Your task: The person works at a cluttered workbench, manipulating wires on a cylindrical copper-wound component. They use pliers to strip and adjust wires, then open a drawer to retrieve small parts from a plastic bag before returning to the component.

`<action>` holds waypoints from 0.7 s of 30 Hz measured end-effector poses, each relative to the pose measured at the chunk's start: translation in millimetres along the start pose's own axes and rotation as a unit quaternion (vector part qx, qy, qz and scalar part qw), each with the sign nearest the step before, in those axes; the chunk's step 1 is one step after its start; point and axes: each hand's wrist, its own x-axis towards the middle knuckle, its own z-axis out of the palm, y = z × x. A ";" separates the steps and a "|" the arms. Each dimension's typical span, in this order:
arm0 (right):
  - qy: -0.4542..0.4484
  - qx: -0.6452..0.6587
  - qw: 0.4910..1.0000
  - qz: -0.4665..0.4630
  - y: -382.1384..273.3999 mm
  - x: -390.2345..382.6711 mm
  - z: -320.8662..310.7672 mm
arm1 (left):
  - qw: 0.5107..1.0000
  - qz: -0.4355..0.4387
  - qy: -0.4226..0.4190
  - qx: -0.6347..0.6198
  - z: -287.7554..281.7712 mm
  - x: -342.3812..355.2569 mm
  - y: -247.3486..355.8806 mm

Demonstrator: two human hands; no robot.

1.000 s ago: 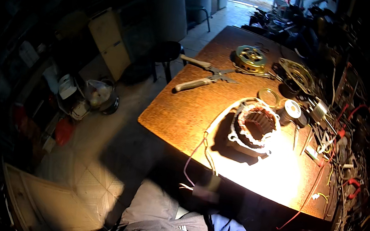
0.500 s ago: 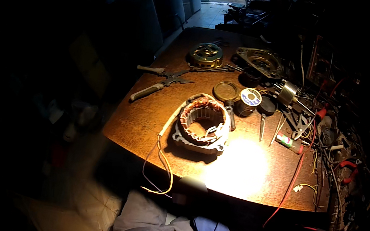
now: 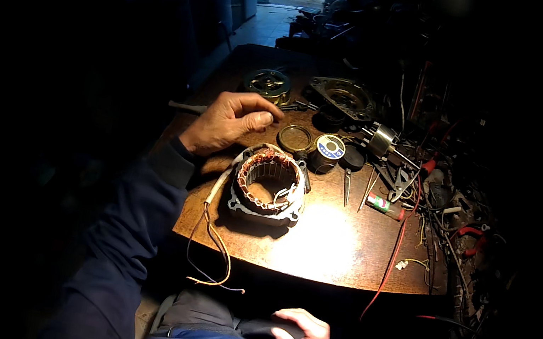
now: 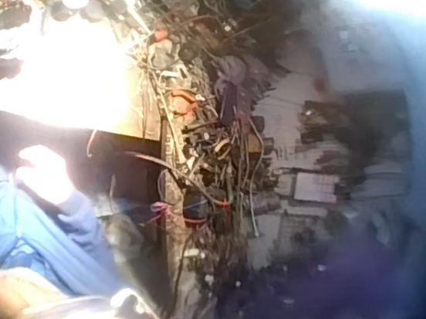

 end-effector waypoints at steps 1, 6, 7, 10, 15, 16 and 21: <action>0.009 0.004 0.999 -0.037 -28.7 7.9 -12.0 | 0.999 -0.038 -0.019 0.001 2.8 1.8 -4.4; 0.117 -0.086 0.983 -0.110 -103.3 86.7 -51.3 | 0.987 -0.075 -0.097 -0.099 10.7 -20.8 -30.4; 0.160 -0.120 0.977 -0.070 -115.0 110.6 -56.8 | 0.984 -0.075 -0.106 -0.118 14.8 -19.4 -36.3; 0.199 0.033 0.977 -0.064 -102.9 197.7 -71.6 | 0.991 -0.043 -0.087 -0.094 15.2 -18.0 -34.0; 0.124 0.144 0.981 0.027 -57.6 252.3 -87.7 | 0.992 -0.033 -0.099 -0.070 15.8 -13.9 -24.1; 0.110 0.137 0.984 0.038 -54.6 249.8 -85.7 | 0.993 -0.026 -0.097 -0.062 14.4 -15.1 -21.5; 0.045 0.154 0.984 0.081 -45.8 245.6 -67.2 | 0.996 0.065 -0.056 -0.026 20.3 -21.8 -20.5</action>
